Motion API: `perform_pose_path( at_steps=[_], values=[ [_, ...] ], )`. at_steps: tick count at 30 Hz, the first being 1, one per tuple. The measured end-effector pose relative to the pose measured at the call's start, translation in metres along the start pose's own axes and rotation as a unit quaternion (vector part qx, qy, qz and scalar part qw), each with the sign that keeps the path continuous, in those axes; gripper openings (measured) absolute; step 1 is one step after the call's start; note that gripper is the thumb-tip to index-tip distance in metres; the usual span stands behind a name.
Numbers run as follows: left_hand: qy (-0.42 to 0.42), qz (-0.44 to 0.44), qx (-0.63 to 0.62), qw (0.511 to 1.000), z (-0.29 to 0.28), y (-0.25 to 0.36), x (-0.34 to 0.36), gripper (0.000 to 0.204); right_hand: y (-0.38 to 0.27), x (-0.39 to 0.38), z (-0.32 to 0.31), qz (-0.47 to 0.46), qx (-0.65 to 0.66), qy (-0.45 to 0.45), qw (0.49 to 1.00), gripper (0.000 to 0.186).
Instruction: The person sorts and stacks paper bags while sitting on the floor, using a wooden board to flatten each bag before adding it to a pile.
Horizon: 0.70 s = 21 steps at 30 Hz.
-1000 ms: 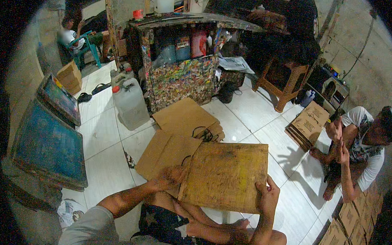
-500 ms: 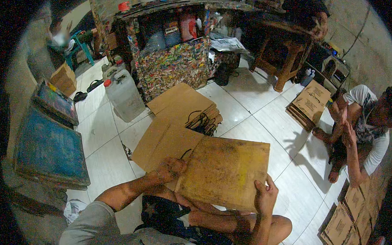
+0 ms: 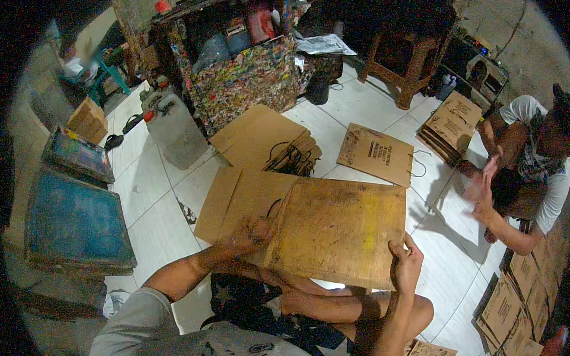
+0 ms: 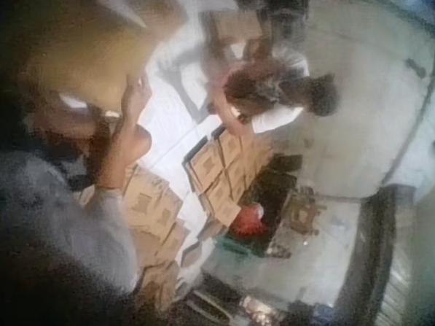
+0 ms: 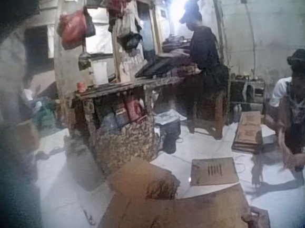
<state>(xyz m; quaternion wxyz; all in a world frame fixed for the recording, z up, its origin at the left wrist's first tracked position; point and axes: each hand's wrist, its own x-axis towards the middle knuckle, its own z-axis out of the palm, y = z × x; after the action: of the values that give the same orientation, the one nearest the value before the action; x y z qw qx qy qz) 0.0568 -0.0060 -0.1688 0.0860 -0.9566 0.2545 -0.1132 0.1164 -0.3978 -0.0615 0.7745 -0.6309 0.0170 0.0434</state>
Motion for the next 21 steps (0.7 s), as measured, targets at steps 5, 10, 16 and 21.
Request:
perform_pose_path(
  at_steps=[5, 10, 16, 21],
  values=[
    [0.128, 0.037, -0.023, 0.991, -0.012, -0.009, 0.005, 0.041, 0.025, -0.003, -0.003, -0.033, 0.020, 0.023, 0.999, 0.045],
    [0.097, 0.020, 0.006, 0.995, -0.013, -0.010, 0.001, 0.037, 0.018, -0.006, 0.006, -0.027, 0.030, 0.015, 0.999, 0.046],
    [0.189, 0.033, 0.086, 0.978, -0.031, -0.003, 0.010, 0.034, 0.034, -0.004, -0.007, -0.054, 0.037, 0.032, 0.997, 0.048],
    [0.124, 0.010, 0.043, 0.991, -0.016, -0.001, 0.007, 0.030, 0.028, -0.012, -0.003, -0.036, 0.002, 0.024, 0.999, 0.047]
  ],
)
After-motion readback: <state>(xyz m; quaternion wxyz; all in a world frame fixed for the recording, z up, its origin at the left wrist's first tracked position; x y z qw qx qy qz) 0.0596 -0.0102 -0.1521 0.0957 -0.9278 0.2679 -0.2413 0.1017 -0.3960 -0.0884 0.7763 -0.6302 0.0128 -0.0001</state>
